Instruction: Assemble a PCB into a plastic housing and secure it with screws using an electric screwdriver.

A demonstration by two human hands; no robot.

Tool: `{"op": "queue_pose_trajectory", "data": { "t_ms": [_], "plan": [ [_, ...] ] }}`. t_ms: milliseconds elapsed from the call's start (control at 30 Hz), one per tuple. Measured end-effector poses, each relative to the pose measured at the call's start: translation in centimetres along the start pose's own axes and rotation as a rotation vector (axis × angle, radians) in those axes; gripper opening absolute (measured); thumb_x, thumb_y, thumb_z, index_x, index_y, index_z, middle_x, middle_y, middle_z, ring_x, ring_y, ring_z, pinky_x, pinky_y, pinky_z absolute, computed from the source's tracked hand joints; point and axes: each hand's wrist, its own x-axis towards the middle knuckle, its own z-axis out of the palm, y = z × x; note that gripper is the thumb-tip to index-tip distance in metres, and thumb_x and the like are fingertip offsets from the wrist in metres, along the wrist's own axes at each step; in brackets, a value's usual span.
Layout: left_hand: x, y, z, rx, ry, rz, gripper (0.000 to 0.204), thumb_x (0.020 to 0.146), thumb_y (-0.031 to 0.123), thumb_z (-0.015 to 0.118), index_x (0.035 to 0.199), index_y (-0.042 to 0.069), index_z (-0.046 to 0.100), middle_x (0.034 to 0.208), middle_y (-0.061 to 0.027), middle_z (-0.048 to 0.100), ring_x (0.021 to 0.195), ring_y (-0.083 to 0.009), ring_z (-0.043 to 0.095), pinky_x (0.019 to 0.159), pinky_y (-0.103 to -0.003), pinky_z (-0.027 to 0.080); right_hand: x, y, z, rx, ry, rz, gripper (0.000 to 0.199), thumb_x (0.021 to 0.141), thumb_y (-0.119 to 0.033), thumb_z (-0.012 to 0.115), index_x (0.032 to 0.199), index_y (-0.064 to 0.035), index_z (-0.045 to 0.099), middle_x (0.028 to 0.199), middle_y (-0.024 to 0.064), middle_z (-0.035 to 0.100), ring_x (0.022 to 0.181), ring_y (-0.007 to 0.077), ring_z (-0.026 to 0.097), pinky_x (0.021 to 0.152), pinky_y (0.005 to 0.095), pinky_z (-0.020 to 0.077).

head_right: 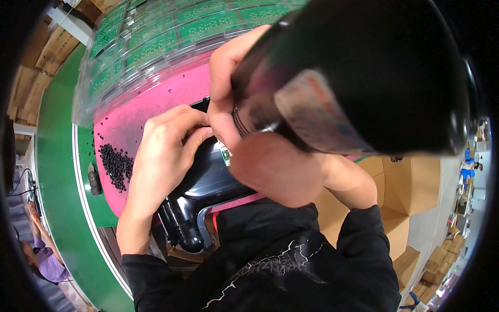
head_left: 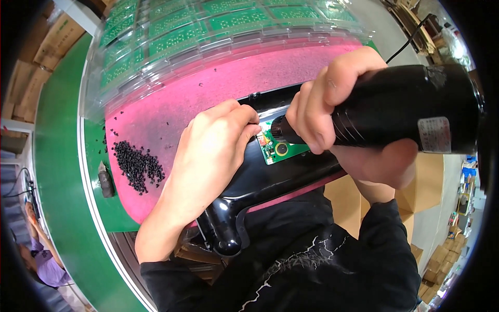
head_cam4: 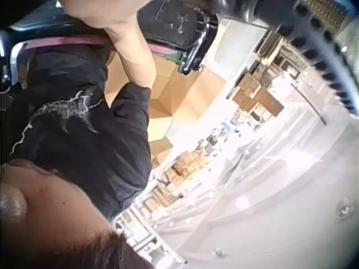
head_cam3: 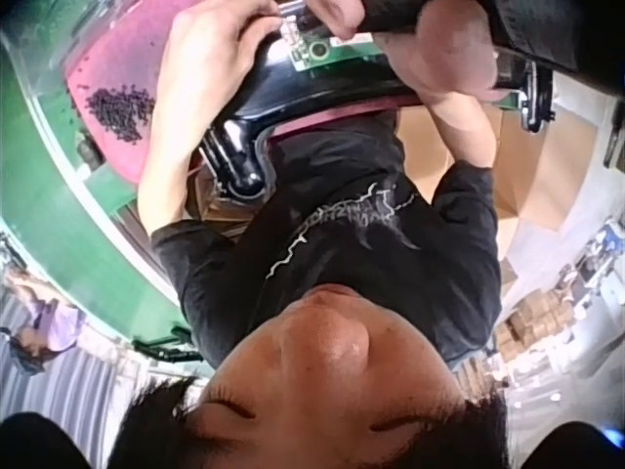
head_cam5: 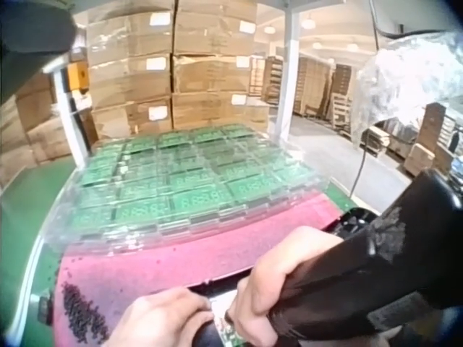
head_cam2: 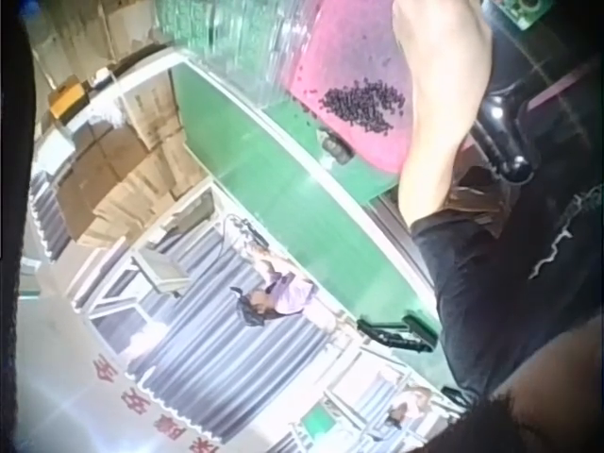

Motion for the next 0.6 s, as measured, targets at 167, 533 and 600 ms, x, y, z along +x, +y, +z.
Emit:
{"op": "queue_pose_trajectory", "data": {
  "t_ms": [167, 533, 600],
  "plan": [
    [-0.3, 0.0, -0.1, 0.075, 0.025, -0.001, 0.009, 0.085, 0.008, 0.067, 0.088, 0.000, 0.063, 0.081, -0.0166, 0.060, 0.077, -0.0390, 0.062, 0.066, -0.045, 0.050, 0.8, 1.4, 2.4, 0.014, 0.280, -0.147, 0.071, 0.078, -0.068, 0.068, 0.103, -0.0054, 0.046, 0.070, 0.0036, 0.055, 0.058, 0.0119, 0.052, 0.060, 0.0273, 0.0428],
    [-0.4, -0.2, 0.1, 0.127, -0.058, -0.006, 0.012, 0.083, 0.010, 0.067, 0.087, -0.002, 0.063, 0.081, -0.0180, 0.063, 0.079, -0.0392, 0.063, 0.069, -0.047, 0.051, 1.6, 2.1, 2.0, -0.120, 0.260, -0.200, 0.060, 0.085, -0.059, 0.060, 0.101, -0.0023, 0.046, 0.061, 0.0031, 0.047, 0.048, 0.0114, 0.042, 0.047, 0.0259, 0.0361],
    [-0.5, -0.5, 0.0, 0.104, -0.087, -0.016, 0.013, 0.082, 0.009, 0.069, 0.087, -0.002, 0.064, 0.080, -0.0174, 0.063, 0.076, -0.0379, 0.063, 0.069, -0.045, 0.050, 1.1, 1.7, 2.5, -0.112, 0.292, -0.196, 0.061, 0.084, -0.061, 0.061, 0.102, -0.0044, 0.046, 0.062, 0.0027, 0.049, 0.048, 0.0113, 0.043, 0.049, 0.0273, 0.0374]
  ]
}}
